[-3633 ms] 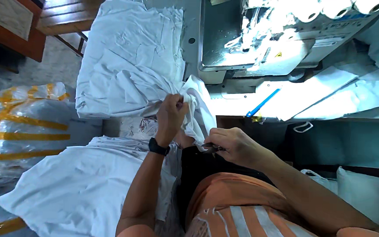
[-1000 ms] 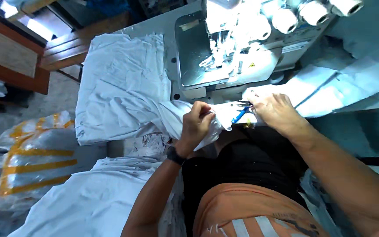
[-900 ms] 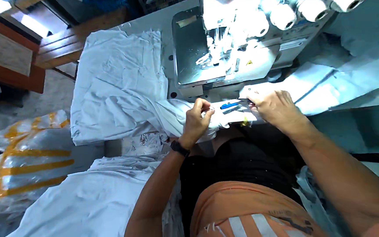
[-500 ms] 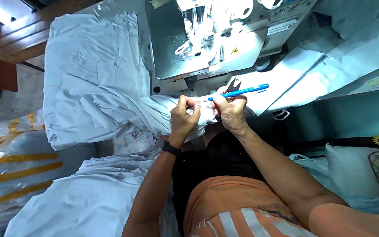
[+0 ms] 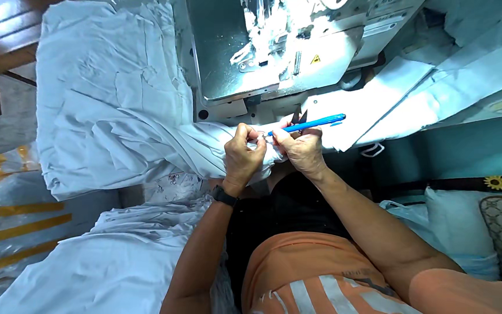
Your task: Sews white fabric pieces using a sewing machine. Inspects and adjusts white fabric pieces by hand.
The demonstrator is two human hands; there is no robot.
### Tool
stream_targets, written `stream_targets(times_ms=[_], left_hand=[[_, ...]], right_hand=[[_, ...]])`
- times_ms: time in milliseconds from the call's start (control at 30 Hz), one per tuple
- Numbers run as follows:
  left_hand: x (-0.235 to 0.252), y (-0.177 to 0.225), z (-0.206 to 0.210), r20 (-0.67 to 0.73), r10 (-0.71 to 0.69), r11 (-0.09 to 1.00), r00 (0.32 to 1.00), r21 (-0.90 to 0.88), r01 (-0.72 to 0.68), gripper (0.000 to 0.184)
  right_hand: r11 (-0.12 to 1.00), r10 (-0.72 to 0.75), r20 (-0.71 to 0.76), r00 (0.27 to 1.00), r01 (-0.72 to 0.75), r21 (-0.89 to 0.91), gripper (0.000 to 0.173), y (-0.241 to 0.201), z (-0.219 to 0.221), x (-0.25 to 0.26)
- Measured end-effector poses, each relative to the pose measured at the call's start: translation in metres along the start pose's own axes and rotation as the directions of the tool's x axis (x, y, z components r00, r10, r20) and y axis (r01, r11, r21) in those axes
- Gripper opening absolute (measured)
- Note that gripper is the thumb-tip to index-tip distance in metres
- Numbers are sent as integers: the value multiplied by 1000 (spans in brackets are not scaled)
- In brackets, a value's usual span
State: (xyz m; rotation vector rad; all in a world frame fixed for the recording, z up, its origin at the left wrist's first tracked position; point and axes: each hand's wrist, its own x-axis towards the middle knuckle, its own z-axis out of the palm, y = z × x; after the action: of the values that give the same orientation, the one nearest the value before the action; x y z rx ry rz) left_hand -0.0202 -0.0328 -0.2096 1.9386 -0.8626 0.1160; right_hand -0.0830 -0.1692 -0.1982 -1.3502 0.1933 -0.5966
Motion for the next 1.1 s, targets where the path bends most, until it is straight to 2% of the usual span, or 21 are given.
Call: stream_targets(times_ms=[233,433,500,567,600,633,667,733,800,833,900,967,1033,1100], left_hand=[[0,-1,1,-8,-2,1000,1000,-10,2,18],[2,-2,1,-2,-4,1000,1000,-23,4,17],[5,-3,-6,74,9,998,997,-59,-5,14],[16,0,-23,259,19,993,966,-121,13,18],[22,1,-33,360,40,990,932,-142,12,27],[26,0,-39,438,79,990,896,-142,-18,37],[29,-2,-43,484,119,990,867,-121,-69,39],[31,-5,-43,514,193,980,836,-54,-194,23],[32,-3,-45,529,244,954,813,21,-300,15],[33,1,-47,532,268,937,803,50,-347,15],[39,16,-60,502,309,917,808,67,-392,16],[53,38,-78,408,310,942,859,-10,-336,14],[73,58,-93,302,263,964,916,-118,-237,13],[85,73,-103,265,216,975,940,-101,-196,13]], right_hand=[[1000,20,-7,1000,-20,-12,7,3,-7,-3],[997,41,-58,997,-37,71,12,0,-3,1],[1000,12,-52,999,-11,20,12,-6,-4,2],[968,-127,20,992,128,-215,9,-19,-11,8],[895,-229,81,970,243,-375,10,-24,-19,15],[762,-302,167,938,343,-549,12,-30,-28,20],[596,-314,249,916,394,-699,12,-39,-38,24],[321,-179,319,931,362,-875,13,-54,-53,30],[154,2,297,955,293,-944,13,-56,-62,35],[116,89,283,955,272,-955,13,-56,-64,39],[136,261,268,927,240,-961,17,-56,-69,45],[207,349,274,896,211,-955,27,-57,-73,51],[284,276,271,922,190,-940,33,-61,-74,47],[428,4,276,961,248,-869,25,-69,-66,36]])
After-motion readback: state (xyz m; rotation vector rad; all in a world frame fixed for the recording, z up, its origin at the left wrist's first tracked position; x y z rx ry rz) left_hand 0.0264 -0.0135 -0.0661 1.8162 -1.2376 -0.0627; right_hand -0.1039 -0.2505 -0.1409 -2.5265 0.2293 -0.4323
